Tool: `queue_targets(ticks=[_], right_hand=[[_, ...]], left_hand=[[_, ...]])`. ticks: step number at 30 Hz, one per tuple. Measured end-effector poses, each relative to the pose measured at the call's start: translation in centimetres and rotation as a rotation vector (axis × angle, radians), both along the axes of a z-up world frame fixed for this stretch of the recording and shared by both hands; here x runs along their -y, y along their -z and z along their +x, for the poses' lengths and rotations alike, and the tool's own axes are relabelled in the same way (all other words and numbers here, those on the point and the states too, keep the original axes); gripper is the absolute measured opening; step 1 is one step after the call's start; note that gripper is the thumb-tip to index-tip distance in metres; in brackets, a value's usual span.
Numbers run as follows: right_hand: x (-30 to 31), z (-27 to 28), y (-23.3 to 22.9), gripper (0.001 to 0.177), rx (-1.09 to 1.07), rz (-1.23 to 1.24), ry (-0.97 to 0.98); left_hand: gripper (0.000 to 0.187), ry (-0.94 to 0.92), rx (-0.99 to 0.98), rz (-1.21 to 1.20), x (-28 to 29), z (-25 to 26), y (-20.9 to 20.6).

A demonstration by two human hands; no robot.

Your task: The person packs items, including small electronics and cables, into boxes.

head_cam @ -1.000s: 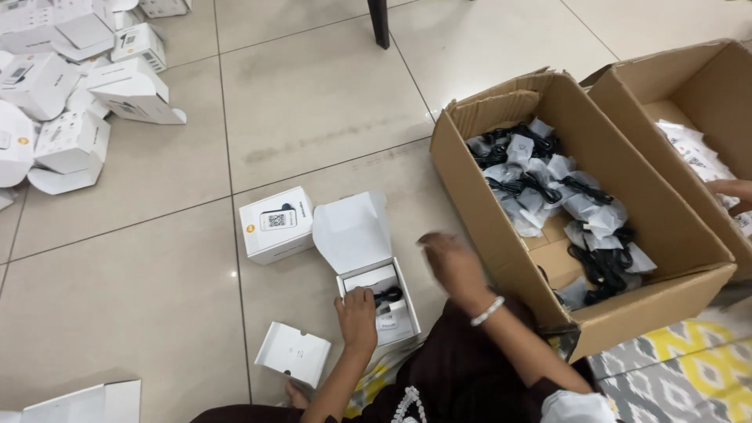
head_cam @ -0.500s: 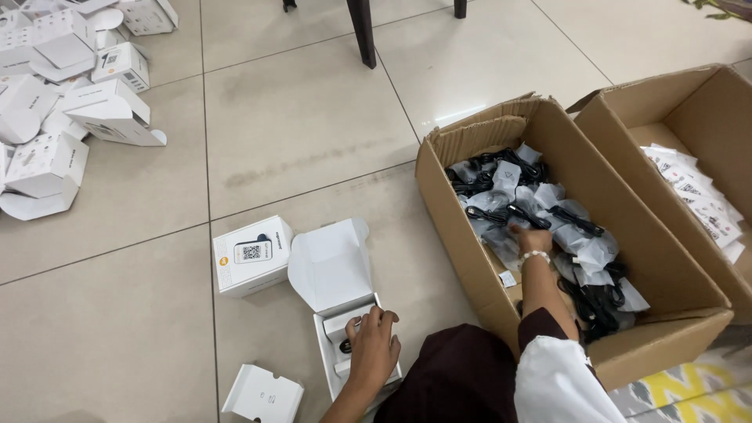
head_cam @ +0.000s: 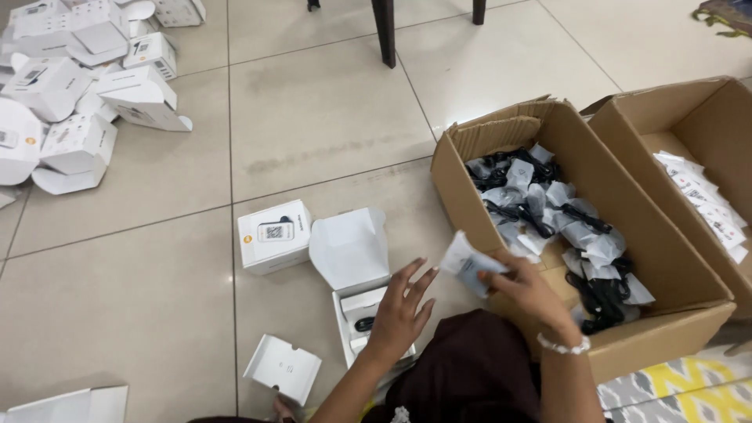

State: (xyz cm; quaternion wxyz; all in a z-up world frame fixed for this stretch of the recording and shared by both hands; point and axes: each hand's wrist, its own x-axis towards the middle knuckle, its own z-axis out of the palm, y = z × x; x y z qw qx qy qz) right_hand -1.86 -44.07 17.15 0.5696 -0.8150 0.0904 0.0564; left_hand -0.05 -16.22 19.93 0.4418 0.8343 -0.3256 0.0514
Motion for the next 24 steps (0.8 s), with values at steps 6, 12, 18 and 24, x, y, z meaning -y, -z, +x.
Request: queue_targets(ticks=[6, 12, 18, 24], right_hand=[[-12.1, -3.7, -0.9, 0.040, -0.199, 0.769, -0.150], [-17.9, -4.9, 2.6, 0.039, 0.022, 0.818, -0.455], [-21.3, -6.6, 5.4, 0.035, 0.024, 0.808, -0.354], [-22.3, -7.4, 3.0, 0.032, 0.284, 0.769, -0.482]], left_hand=[[0.049, 0.095, -0.143, -0.205, -8.3, 0.7, 3.6], [0.016, 0.432, -1.220, -0.835, -14.1, -0.3, 8.1], [0.029, 0.410, -1.482, -1.038, -16.3, -1.6, 12.6], [0.030, 0.231, -1.747, -0.754, -15.9, -1.3, 15.9]])
